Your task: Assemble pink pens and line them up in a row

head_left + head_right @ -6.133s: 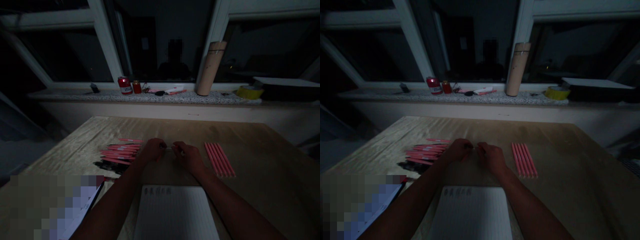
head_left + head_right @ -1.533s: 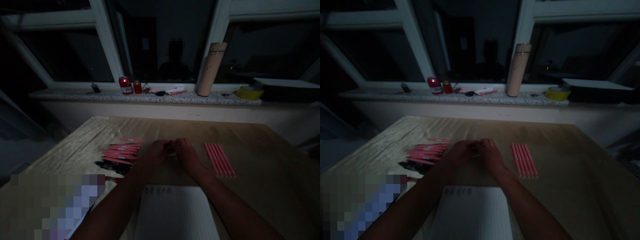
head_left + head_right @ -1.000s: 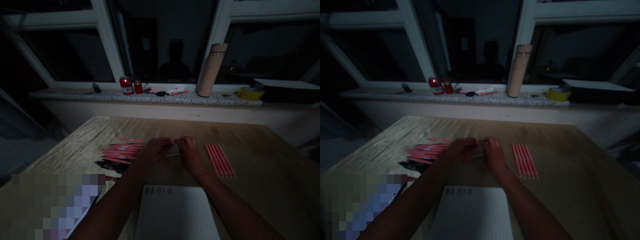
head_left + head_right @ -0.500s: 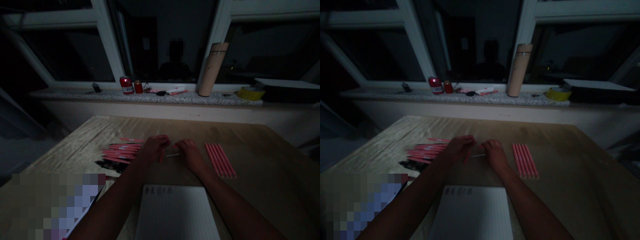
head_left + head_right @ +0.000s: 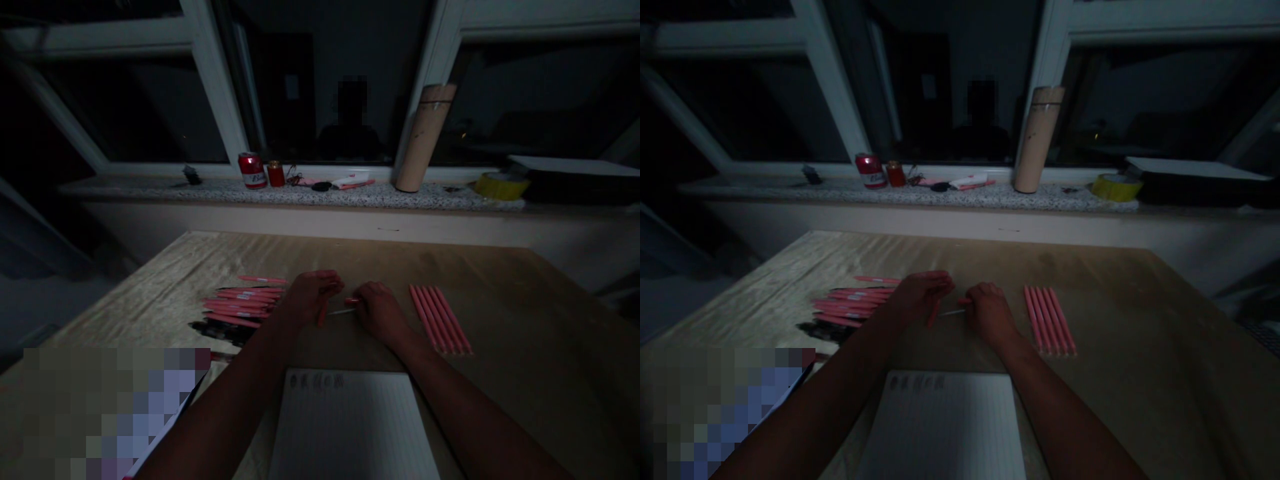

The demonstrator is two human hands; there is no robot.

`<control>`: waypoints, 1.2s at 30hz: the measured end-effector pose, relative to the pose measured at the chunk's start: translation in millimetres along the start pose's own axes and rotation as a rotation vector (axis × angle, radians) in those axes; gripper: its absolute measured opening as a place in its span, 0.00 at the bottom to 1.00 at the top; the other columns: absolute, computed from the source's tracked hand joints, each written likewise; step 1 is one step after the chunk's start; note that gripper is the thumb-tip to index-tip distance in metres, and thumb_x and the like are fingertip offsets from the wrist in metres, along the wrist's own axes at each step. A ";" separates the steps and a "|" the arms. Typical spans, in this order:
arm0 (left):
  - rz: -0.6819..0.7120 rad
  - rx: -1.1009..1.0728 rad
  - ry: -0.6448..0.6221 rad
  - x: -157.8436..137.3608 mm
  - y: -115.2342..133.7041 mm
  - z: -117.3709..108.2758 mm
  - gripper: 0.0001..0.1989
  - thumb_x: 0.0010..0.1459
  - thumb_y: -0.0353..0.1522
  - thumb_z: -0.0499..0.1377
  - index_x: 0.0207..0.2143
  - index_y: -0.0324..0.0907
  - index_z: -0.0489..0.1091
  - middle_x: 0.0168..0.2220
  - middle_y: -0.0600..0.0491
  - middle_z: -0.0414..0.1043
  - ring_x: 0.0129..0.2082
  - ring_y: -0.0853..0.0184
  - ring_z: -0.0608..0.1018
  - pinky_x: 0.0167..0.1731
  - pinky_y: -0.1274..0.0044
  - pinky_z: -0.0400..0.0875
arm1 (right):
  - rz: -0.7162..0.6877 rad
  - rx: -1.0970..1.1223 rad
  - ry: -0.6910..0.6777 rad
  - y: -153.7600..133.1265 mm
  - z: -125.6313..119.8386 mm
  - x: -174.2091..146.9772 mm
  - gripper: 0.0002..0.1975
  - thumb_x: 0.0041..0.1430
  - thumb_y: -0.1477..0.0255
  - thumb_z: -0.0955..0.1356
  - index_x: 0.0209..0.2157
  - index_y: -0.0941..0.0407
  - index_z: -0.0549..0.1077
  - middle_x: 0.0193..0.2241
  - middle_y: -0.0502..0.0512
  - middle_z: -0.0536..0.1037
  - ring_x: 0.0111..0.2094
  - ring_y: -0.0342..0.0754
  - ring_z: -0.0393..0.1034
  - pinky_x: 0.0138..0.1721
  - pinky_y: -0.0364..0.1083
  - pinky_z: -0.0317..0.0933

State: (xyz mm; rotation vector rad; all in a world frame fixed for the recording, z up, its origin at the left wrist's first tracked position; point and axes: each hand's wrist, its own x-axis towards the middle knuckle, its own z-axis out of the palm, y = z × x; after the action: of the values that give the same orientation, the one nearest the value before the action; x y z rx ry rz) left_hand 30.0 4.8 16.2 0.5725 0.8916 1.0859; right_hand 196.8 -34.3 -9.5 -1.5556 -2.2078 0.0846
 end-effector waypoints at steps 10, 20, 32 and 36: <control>-0.026 0.142 -0.094 -11.2 1.2 7.2 0.06 0.48 0.20 0.55 0.30 0.32 0.68 0.28 0.44 0.74 0.27 0.67 0.77 0.27 0.79 0.72 | -0.090 0.118 0.236 -0.6 -1.0 0.3 0.09 0.59 0.72 0.62 0.38 0.58 0.70 0.35 0.58 0.72 0.38 0.50 0.64 0.42 0.49 0.55; -0.065 0.223 -0.154 -17.6 -5.0 13.4 0.11 0.47 0.21 0.55 0.35 0.34 0.67 0.27 0.47 0.75 0.26 0.68 0.77 0.29 0.78 0.71 | -0.193 0.164 0.233 -4.6 -1.5 -0.2 0.10 0.58 0.72 0.63 0.40 0.53 0.72 0.35 0.56 0.70 0.39 0.49 0.63 0.40 0.47 0.57; 0.031 0.741 -0.304 -17.6 8.4 2.4 0.10 0.46 0.35 0.59 0.26 0.35 0.71 0.23 0.50 0.74 0.17 0.71 0.72 0.12 0.84 0.58 | -0.162 0.278 0.279 -4.7 -7.3 -2.6 0.09 0.60 0.72 0.61 0.35 0.56 0.72 0.32 0.56 0.71 0.37 0.48 0.64 0.40 0.46 0.58; 0.177 1.039 -0.323 -20.1 18.9 1.1 0.10 0.48 0.32 0.56 0.18 0.35 0.67 0.11 0.57 0.62 0.11 0.74 0.65 0.14 0.83 0.55 | -0.157 0.260 0.262 -4.5 -6.6 -2.8 0.08 0.59 0.72 0.62 0.35 0.55 0.72 0.32 0.56 0.71 0.37 0.48 0.64 0.39 0.47 0.58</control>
State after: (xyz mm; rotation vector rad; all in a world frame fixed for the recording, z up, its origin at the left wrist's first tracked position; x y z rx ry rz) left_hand 17.5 -6.5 38.1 1.6586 1.0932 0.5795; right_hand 196.1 -39.8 -3.1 -1.1780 -2.0131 0.1090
